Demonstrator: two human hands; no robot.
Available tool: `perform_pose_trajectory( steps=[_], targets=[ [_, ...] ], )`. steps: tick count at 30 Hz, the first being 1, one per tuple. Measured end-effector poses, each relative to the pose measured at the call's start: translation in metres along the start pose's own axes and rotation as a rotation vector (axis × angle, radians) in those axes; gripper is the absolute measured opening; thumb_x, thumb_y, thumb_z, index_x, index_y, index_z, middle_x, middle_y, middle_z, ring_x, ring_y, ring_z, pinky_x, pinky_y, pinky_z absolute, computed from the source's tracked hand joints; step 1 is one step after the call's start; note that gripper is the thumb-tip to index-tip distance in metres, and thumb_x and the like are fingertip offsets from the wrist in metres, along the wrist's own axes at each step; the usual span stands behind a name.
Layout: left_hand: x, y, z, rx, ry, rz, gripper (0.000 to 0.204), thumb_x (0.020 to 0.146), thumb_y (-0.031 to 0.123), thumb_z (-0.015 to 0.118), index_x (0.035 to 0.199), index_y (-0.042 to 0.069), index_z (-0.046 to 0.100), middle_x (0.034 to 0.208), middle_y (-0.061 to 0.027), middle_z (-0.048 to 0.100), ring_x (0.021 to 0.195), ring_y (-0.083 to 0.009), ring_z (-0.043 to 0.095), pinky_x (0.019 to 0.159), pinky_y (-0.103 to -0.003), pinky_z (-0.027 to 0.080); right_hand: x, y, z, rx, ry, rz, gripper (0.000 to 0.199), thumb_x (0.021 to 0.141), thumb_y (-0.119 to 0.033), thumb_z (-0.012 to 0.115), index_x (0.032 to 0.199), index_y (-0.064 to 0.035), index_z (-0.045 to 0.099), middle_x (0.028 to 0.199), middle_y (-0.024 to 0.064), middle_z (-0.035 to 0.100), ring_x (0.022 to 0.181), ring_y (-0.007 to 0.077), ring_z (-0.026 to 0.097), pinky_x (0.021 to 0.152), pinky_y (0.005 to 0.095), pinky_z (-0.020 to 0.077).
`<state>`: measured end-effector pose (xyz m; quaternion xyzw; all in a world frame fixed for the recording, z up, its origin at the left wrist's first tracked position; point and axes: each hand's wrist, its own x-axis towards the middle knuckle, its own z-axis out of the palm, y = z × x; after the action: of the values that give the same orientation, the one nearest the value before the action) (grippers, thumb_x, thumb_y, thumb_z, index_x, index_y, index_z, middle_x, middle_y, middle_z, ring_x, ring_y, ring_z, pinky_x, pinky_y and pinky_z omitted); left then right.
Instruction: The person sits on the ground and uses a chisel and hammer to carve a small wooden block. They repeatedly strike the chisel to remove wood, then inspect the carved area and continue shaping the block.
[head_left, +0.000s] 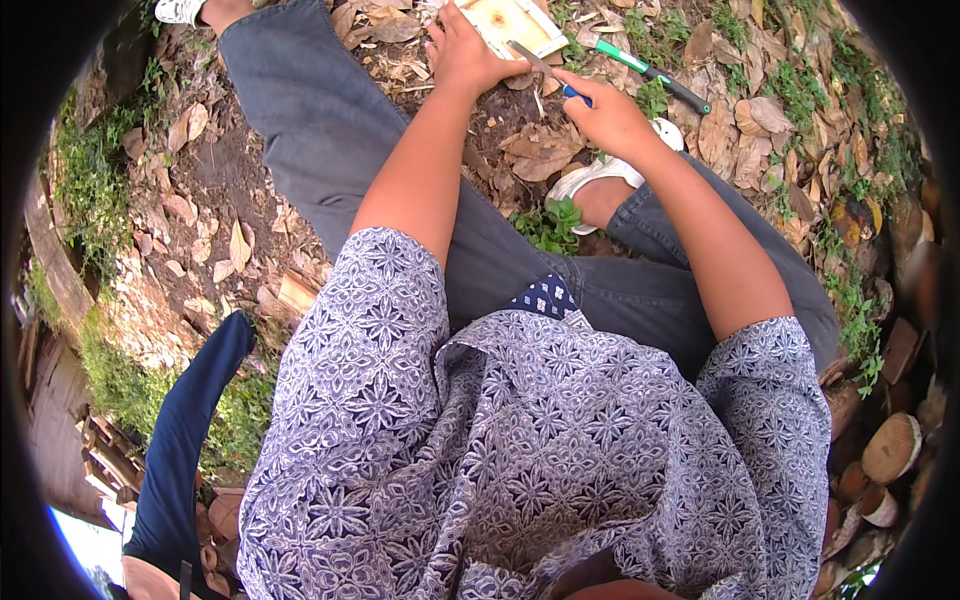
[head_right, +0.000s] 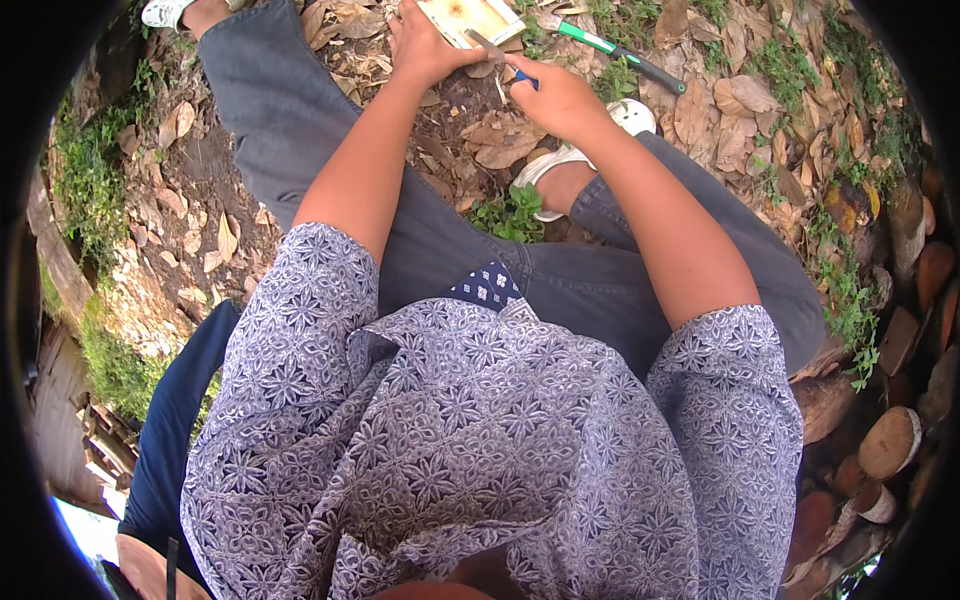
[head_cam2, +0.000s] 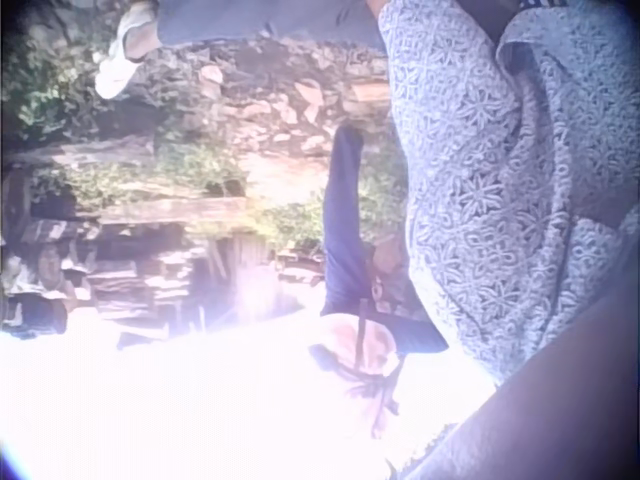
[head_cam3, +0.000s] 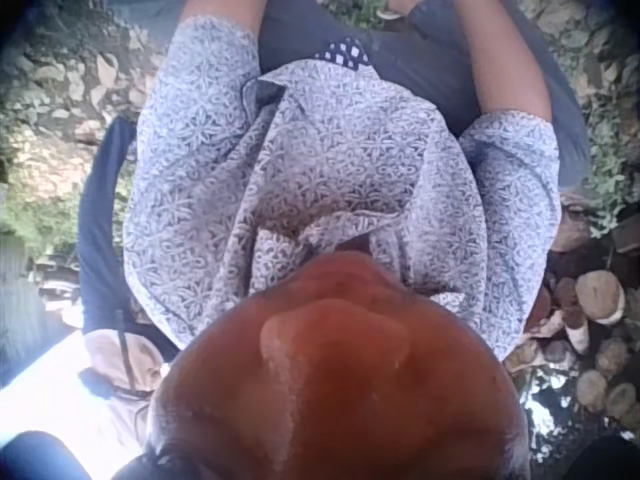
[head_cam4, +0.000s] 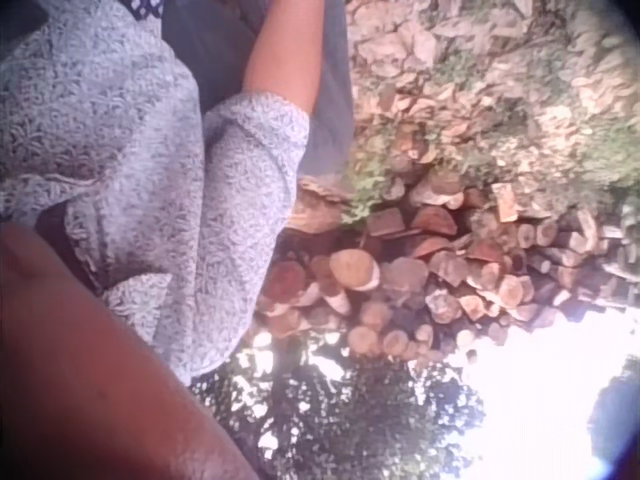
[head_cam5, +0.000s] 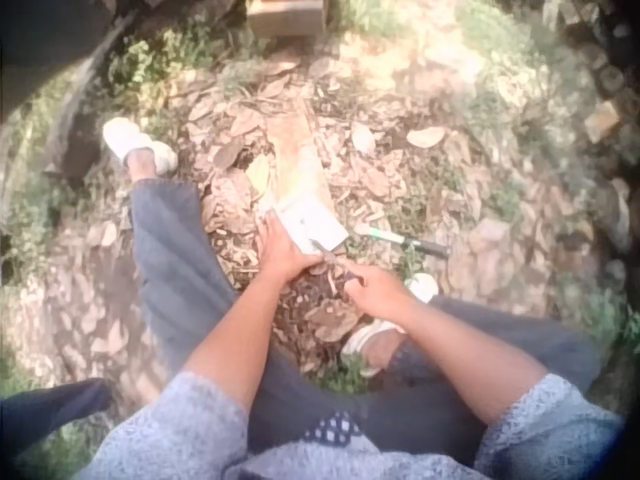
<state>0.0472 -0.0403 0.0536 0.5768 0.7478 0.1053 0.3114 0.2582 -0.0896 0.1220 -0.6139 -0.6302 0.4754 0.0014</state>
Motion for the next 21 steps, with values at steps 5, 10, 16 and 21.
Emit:
perform_pose_trajectory(
  steps=[5, 10, 16, 21],
  targets=[
    [0.011, -0.001, 0.009, 0.044, 0.058, 0.039, 0.145, 0.052, 0.053, 0.096, 0.158, -0.005, 0.016, 0.162, -0.0289, 0.027, 0.152, -0.0480, 0.020, 0.125, -0.052, 0.021, 0.038, -0.031, 0.009, 0.009, 0.051, 0.012, 0.055, 0.093, -0.032, 0.051, 0.148, -0.0259, 0.057, 0.097, 0.0173, 0.072, 0.087, 0.0306, 0.069, 0.086, 0.0409, 0.0543],
    [0.005, 0.000, 0.009, -0.058, 0.049, 0.047, 0.142, 0.053, 0.051, 0.096, 0.159, -0.002, 0.017, 0.160, -0.0307, 0.029, 0.151, -0.0498, 0.022, 0.124, -0.055, 0.020, 0.034, -0.020, 0.015, 0.015, 0.020, 0.019, 0.053, 0.098, -0.030, 0.049, 0.150, -0.0264, 0.054, 0.117, 0.0186, 0.071, 0.105, 0.0329, 0.069, 0.096, 0.0424, 0.0519],
    [0.004, -0.007, 0.007, -0.013, 0.028, 0.006, 0.150, 0.050, 0.054, 0.097, 0.158, -0.008, 0.012, 0.161, -0.0313, 0.028, 0.152, -0.0477, 0.020, 0.125, -0.052, 0.021, 0.009, -0.004, 0.001, -0.027, -0.036, 0.029, 0.046, 0.105, -0.031, 0.048, 0.151, -0.0333, 0.053, 0.125, 0.0173, 0.069, 0.111, 0.0313, 0.068, 0.097, 0.0406, 0.0510],
    [-0.002, 0.003, 0.002, -0.027, 0.020, 0.022, 0.150, 0.051, 0.054, 0.097, 0.158, -0.009, 0.012, 0.162, -0.0311, 0.026, 0.153, -0.0479, 0.018, 0.125, -0.053, 0.020, 0.046, -0.017, 0.016, 0.023, 0.082, -0.037, 0.044, 0.104, -0.031, 0.048, 0.148, -0.0309, 0.056, 0.112, 0.0192, 0.072, 0.099, 0.0311, 0.070, 0.092, 0.0404, 0.0526]
  ],
)
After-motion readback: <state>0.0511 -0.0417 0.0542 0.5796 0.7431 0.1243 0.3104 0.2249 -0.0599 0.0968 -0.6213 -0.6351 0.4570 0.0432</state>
